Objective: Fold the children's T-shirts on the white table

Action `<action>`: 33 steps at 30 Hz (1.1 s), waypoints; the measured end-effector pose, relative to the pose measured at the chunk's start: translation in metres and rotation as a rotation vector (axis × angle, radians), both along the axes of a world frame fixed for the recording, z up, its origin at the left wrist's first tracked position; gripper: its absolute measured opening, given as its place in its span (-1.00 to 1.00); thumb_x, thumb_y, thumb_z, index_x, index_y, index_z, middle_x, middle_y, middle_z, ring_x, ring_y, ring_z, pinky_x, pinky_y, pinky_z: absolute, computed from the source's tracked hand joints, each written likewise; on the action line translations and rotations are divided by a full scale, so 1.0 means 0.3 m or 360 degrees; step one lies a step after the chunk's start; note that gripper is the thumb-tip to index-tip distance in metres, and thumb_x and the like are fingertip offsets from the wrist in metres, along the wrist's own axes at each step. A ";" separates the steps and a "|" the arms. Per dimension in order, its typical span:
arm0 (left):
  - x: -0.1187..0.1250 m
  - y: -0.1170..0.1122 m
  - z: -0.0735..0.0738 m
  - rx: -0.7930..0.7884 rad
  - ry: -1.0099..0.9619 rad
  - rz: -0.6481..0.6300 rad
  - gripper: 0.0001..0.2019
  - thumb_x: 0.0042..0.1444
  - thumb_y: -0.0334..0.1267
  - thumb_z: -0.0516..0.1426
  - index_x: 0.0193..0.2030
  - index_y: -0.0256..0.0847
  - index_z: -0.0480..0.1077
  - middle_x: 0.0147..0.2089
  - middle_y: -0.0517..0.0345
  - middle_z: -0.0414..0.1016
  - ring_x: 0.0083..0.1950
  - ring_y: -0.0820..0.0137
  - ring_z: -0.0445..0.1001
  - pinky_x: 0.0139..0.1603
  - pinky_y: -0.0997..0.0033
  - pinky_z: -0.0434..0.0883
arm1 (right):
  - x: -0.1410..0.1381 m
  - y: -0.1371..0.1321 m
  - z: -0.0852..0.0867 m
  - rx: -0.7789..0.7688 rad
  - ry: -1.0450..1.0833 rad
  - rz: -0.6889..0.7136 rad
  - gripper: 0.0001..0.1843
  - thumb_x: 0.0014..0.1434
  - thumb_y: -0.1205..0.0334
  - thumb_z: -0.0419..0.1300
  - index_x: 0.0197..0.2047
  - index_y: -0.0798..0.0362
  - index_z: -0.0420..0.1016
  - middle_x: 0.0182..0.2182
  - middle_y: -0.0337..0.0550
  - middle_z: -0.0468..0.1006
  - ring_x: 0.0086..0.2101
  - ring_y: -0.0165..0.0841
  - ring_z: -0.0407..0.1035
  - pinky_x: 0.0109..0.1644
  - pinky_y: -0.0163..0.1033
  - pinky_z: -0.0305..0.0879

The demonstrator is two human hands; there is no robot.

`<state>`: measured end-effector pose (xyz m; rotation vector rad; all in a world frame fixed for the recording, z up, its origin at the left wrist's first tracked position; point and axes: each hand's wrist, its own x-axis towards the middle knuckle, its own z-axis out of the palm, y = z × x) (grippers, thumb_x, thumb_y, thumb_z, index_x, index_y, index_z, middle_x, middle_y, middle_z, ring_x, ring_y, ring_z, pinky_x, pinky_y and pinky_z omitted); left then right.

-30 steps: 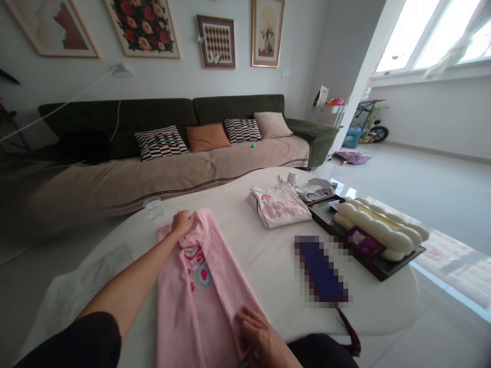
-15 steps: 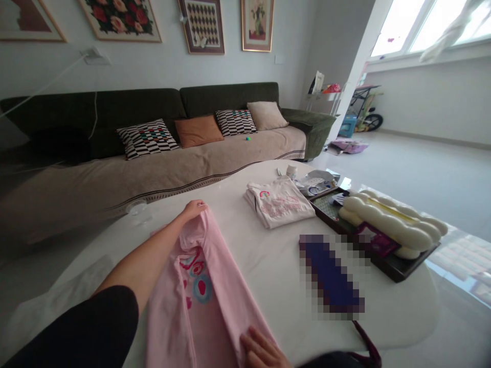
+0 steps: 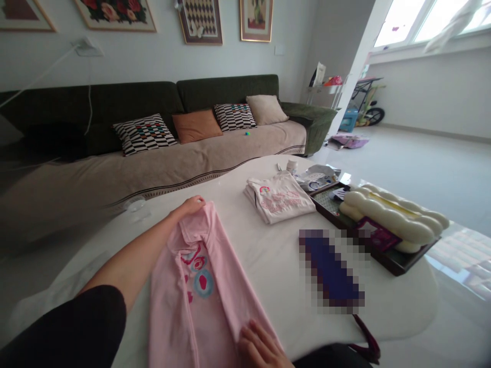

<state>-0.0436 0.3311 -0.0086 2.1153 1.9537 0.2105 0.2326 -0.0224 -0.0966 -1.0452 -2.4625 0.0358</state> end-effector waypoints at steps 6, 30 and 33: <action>-0.067 -0.045 0.024 -0.0155 0.0204 -0.0074 -0.80 -0.11 -0.16 0.07 -0.47 -0.22 0.44 -0.49 0.23 0.46 -0.38 0.39 0.42 -0.41 0.55 0.25 | 0.022 0.024 0.021 -0.0070 -0.0034 0.0145 -0.59 0.15 0.15 0.08 0.08 0.04 0.25 0.00 -0.19 0.39 -0.04 -0.25 0.31 -0.09 -0.33 0.37; 0.135 -0.227 -0.102 -0.0053 0.0207 -0.0083 -0.33 0.07 0.21 -0.20 0.29 0.07 -0.23 0.36 0.13 -0.36 0.31 -0.10 -0.42 0.04 -0.44 -0.19 | -0.108 0.094 0.178 -0.0469 0.0064 -0.0318 -0.43 0.16 0.20 0.01 0.24 0.02 0.01 0.22 -0.10 -0.01 0.19 -0.19 -0.13 0.16 -0.06 0.07; 0.168 -0.260 -0.051 -0.0180 0.0170 -0.0018 -0.32 0.09 0.17 -0.17 0.30 -0.01 -0.26 0.36 0.03 -0.38 0.31 -0.07 -0.44 0.04 -0.44 -0.20 | -0.125 0.097 0.168 -0.0500 -0.0018 -0.0336 -0.37 0.19 0.13 -0.04 0.28 0.01 -0.16 0.24 -0.13 -0.08 0.21 -0.21 -0.23 0.20 -0.01 -0.03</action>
